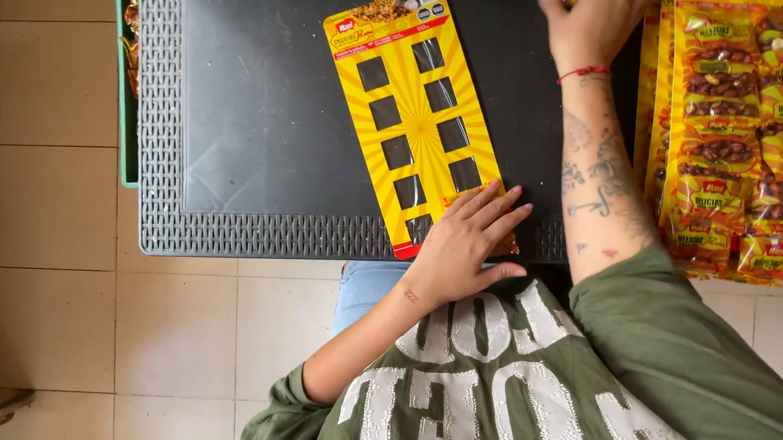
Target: The person places small snack packets into the slots of a yellow cardboard backing sheet. They pick packets from a nearby pile and insert them one by one into the designated openings, completing several sheets.
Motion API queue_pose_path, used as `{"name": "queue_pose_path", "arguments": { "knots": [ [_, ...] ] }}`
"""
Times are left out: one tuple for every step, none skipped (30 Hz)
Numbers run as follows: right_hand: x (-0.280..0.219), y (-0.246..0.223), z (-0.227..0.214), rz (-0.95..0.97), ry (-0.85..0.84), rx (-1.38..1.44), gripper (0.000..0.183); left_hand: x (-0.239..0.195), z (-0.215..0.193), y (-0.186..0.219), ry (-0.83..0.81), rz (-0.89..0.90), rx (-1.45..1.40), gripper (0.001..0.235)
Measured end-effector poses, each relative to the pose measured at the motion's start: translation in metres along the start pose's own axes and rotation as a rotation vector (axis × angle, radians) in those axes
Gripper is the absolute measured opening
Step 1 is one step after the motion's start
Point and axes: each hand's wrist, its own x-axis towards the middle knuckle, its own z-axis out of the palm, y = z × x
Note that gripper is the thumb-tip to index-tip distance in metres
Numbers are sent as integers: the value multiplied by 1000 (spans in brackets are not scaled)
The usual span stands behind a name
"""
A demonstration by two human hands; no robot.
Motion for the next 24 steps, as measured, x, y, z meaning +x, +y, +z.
{"name": "queue_pose_path", "arguments": {
  "knots": [
    [4, 2, 3, 3, 77, -1, 49, -1, -6, -1, 12, 6, -131, 82],
    [2, 2, -7, -10, 78, 4, 49, 0, -15, -2, 25, 0, -129, 82],
    [-1, 1, -16, 47, 83, 167, 41, 0, -24, -3, 68, -35, -364, 71],
    [-6, 1, -26, 108, 85, 330, 35, -2, -33, -4, 109, -68, -601, 61],
    [-14, -18, -50, 98, 83, 335, 35, 1, -39, -6, 120, -72, -599, 61],
    [-22, -36, -75, 375, -52, 681, 20, 4, -46, -7, 247, -132, -584, 53],
    [-31, -53, -100, 647, -207, 1021, 13, 7, -52, -8, 375, -192, -567, 46],
    [-39, -67, -121, 652, -218, 1021, 13, 13, -54, -13, 373, -203, -569, 46],
    [-47, -80, -142, 704, -359, 1115, 16, 19, -55, -16, 406, -247, -632, 51],
    [-54, -92, -164, 760, -496, 1207, 31, 26, -57, -21, 432, -287, -696, 57],
    [-78, -90, -162, 771, -499, 1207, 31, 31, -45, -20, 424, -294, -698, 57],
    [-95, -88, -157, 732, -520, 1196, 24, 41, -35, -21, 481, -294, -903, 60],
    [-111, -86, -153, 694, -540, 1185, 32, 51, -26, -23, 536, -291, -1108, 62],
    [-113, -88, -161, 693, -541, 1187, 32, 52, -23, -25, 537, -292, -1107, 62],
    [-113, -91, -168, 567, -561, 1182, 25, 54, -20, -26, 547, -288, -1126, 48],
    [-115, -92, -177, 446, -572, 1170, 33, 57, -16, -28, 548, -280, -1149, 34],
    [-115, -91, -183, 450, -565, 1167, 33, 55, -12, -26, 541, -277, -1151, 34],
    [-112, -89, -188, 310, -582, 1104, 34, 53, -9, -25, 562, -293, -1195, 28],
    [-111, -89, -193, 172, -597, 1037, 36, 52, -6, -25, 582, -310, -1240, 23],
    [-107, -96, -201, 175, -597, 1038, 36, 47, -12, -23, 580, -313, -1239, 23],
    [-104, -103, -209, 102, -635, 1008, 21, 42, -19, -21, 625, -328, -1111, 16],
    [-101, -112, -216, 27, -673, 980, 18, 37, -26, -20, 671, -343, -979, 10],
    [-104, -109, -216, 27, -675, 985, 18, 31, -33, -15, 671, -346, -976, 10],
    [-107, -107, -215, 94, -629, 1056, 12, 26, -40, -11, 655, -358, -894, 9]
  ]
}}
